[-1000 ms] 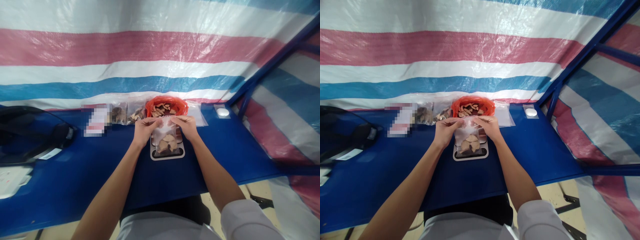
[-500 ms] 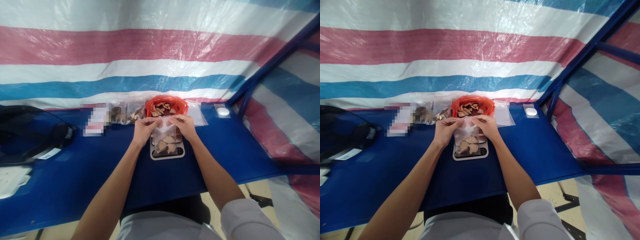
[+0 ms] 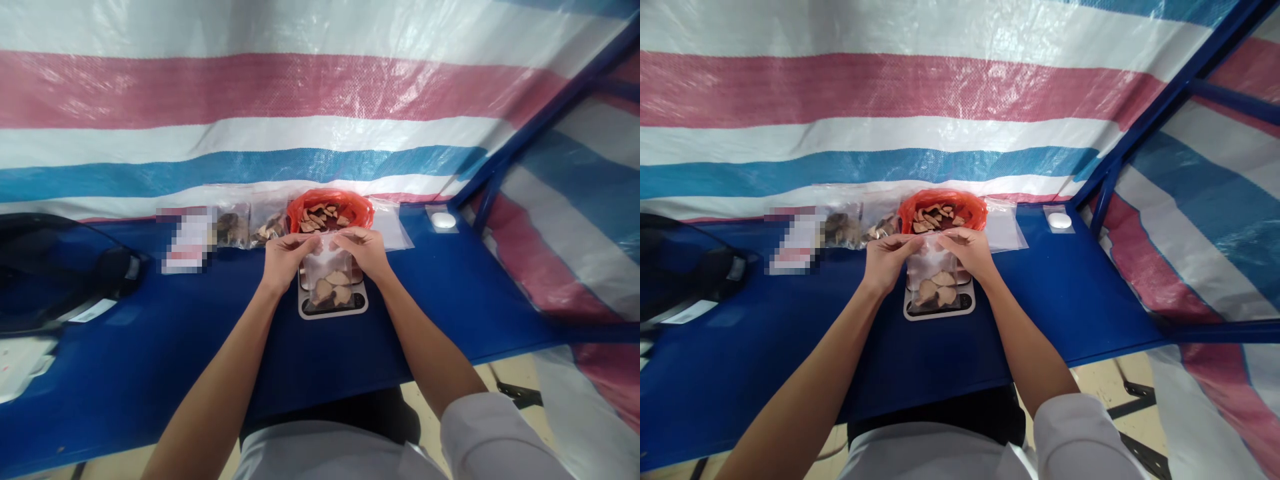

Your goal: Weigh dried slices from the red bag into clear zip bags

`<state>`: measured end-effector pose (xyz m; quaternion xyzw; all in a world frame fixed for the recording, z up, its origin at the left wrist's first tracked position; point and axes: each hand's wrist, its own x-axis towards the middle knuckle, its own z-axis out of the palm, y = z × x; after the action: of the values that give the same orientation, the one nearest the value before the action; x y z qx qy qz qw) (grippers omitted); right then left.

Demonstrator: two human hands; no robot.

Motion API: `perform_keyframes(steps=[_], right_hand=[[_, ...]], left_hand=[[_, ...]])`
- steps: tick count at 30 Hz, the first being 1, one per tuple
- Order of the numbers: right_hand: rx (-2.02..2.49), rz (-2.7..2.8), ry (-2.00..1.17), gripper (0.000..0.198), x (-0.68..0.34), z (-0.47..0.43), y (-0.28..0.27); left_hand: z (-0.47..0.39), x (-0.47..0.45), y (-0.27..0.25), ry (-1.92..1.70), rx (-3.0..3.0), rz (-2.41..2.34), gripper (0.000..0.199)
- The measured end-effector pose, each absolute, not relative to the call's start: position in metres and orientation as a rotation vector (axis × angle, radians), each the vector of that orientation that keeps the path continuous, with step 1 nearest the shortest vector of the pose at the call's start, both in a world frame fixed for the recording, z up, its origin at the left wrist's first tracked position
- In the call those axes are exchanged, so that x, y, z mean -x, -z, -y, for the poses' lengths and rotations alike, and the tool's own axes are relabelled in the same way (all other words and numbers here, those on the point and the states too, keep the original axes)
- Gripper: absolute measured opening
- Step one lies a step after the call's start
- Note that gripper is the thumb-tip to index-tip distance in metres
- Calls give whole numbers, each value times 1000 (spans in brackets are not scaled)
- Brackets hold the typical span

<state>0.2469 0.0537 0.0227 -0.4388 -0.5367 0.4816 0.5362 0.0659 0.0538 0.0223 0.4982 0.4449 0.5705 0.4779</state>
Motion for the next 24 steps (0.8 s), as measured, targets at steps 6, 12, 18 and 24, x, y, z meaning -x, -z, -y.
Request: perform_keyframes(steps=[6,12,18,24], right_hand=[[1073,1232,-1114,35,-248,-55,-23],[1042,1228,-1156,36,-243,-52,-27],[1007,1248,-1144,27,-244,-53,-25],[1001,1208,-1201,29,-245,-52,-27]], left_hand=[[-55,-65,-23,-1427,-1186,-1062,23],[-53,-67,-25,-1448,-1269,-1057,17],[-52,-68,-25,-1407,-1276,-1074,18],[-52,-67,-24,-1425,-1319,-1095,20]])
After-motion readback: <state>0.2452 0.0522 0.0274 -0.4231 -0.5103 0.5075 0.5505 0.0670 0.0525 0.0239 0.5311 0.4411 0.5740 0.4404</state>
